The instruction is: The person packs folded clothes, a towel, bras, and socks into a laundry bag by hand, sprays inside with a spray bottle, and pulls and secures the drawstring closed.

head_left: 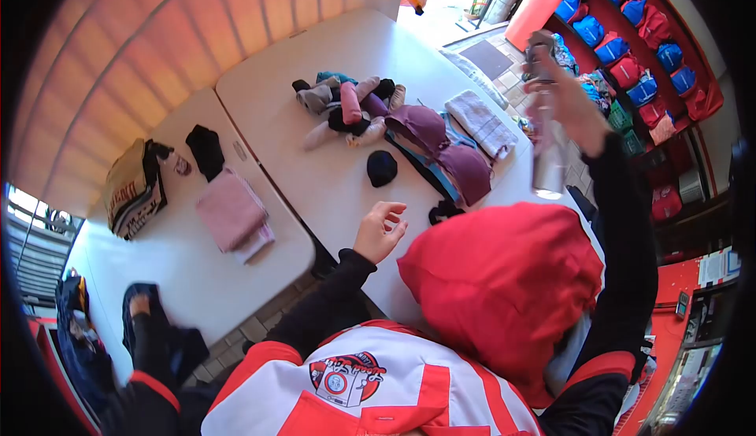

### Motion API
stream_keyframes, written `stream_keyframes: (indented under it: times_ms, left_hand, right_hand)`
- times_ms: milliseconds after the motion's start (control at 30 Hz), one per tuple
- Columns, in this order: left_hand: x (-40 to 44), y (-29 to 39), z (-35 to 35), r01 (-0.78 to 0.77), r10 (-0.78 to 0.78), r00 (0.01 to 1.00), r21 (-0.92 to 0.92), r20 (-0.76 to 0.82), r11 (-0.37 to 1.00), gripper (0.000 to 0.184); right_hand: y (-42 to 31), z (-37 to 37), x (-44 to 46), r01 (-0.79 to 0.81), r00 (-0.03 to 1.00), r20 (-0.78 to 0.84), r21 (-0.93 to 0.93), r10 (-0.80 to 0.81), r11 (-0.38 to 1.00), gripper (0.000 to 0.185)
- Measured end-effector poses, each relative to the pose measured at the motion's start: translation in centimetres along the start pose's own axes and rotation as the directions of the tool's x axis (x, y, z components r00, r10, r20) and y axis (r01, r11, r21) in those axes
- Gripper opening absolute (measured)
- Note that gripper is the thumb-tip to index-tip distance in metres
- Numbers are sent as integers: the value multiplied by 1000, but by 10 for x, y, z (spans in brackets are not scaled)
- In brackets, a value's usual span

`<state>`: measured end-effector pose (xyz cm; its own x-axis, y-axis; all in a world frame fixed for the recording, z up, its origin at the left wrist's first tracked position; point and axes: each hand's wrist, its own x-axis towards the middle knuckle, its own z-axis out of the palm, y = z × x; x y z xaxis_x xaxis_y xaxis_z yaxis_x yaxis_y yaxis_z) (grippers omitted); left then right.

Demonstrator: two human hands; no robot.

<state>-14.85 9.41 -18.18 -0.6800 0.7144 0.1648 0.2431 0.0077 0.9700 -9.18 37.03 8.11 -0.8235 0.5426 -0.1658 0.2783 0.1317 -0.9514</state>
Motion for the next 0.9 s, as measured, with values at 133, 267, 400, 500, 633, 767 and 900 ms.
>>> stream_keyframes:
  times_ms: [133, 267, 400, 500, 633, 767, 900]
  left_hand:
    - [39, -54, -28, 130, -130, 992, 80, -8, 988, 35]
    - [55, -87, -42, -22, 42, 997, 311, -58, 950, 41]
    - [66, -89, -34, -97, 107, 994, 431, 3, 897, 45]
    - [87, -88, -23, -272, 248, 961, 589, 123, 761, 48]
    - [113, -141, 0, -365, 297, 928, 720, 226, 590, 33]
    - [128, -153, -25, -317, 346, 930, 741, 122, 592, 18]
    - [126, -113, -27, -188, 287, 958, 723, -15, 665, 21]
  right_hand:
    - [77, 59, 124, -225, 970, 93, -18, 226, 974, 48]
    - [144, 126, 193, -371, 928, 51, 7, 370, 929, 47]
    - [178, 181, 226, -503, 863, -9, 56, 504, 862, 45]
    - [187, 207, 236, -386, 922, 102, 165, 373, 908, 50]
    - [159, 202, 226, -381, 895, 189, -142, 403, 914, 53]
    - [167, 140, 209, -302, 841, 260, -502, 474, 811, 48]
    - [192, 50, 170, -288, 741, 145, -813, 655, 506, 59]
